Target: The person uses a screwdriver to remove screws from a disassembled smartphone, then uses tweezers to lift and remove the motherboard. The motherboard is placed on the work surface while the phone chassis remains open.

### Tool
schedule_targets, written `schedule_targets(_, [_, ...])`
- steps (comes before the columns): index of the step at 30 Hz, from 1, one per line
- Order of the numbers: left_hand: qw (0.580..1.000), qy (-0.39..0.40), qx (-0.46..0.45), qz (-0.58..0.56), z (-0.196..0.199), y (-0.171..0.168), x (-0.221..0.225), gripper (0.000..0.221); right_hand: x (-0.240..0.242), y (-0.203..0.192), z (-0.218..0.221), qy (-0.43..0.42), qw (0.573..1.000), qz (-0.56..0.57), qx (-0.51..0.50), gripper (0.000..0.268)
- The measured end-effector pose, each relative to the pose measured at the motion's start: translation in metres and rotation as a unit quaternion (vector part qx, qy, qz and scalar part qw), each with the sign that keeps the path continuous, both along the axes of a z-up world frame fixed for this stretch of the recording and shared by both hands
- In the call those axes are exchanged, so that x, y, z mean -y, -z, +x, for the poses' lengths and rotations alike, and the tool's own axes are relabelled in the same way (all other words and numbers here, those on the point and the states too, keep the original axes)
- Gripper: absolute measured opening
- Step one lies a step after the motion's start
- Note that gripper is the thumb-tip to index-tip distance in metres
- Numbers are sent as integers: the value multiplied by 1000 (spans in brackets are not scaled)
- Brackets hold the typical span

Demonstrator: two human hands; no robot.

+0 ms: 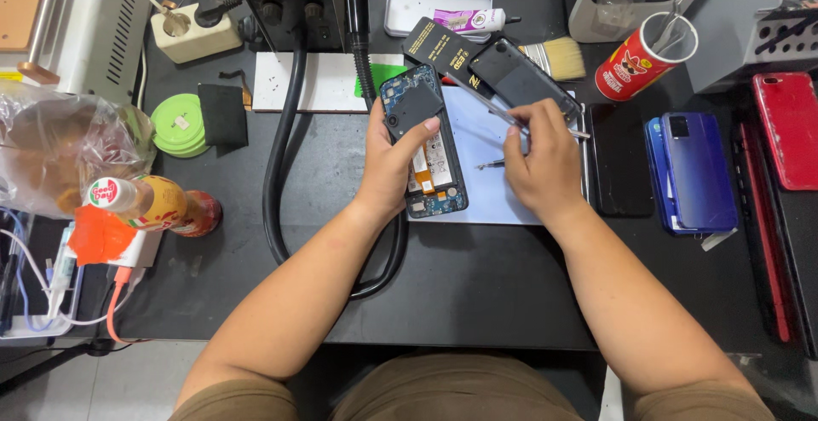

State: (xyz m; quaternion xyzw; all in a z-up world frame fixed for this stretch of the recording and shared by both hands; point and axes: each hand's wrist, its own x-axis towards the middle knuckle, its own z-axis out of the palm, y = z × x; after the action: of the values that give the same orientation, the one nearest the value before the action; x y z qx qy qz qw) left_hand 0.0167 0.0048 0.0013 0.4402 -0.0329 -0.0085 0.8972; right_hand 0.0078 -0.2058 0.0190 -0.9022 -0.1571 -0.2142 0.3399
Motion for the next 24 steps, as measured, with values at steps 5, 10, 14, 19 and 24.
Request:
schedule_targets(5, [1000, 7, 9, 7, -1, -1, 1, 50, -4, 1, 1, -39, 998, -31, 34, 21])
schedule_targets(10, [1000, 18, 6, 8, -3, -2, 2, 51, -1, 7, 4, -36, 997, -66, 30, 19])
schedule_targets(14, [1000, 22, 8, 17, -3, 0, 2, 51, -1, 7, 5, -37, 995, -80, 39, 19])
schedule_targets(19, [999, 27, 13, 36, -1, 6, 4, 54, -2, 10, 5, -45, 997, -49, 34, 21])
schedule_targets(24, [991, 29, 46, 119, 0, 15, 3, 56, -1, 14, 6, -27, 995, -91, 33, 15])
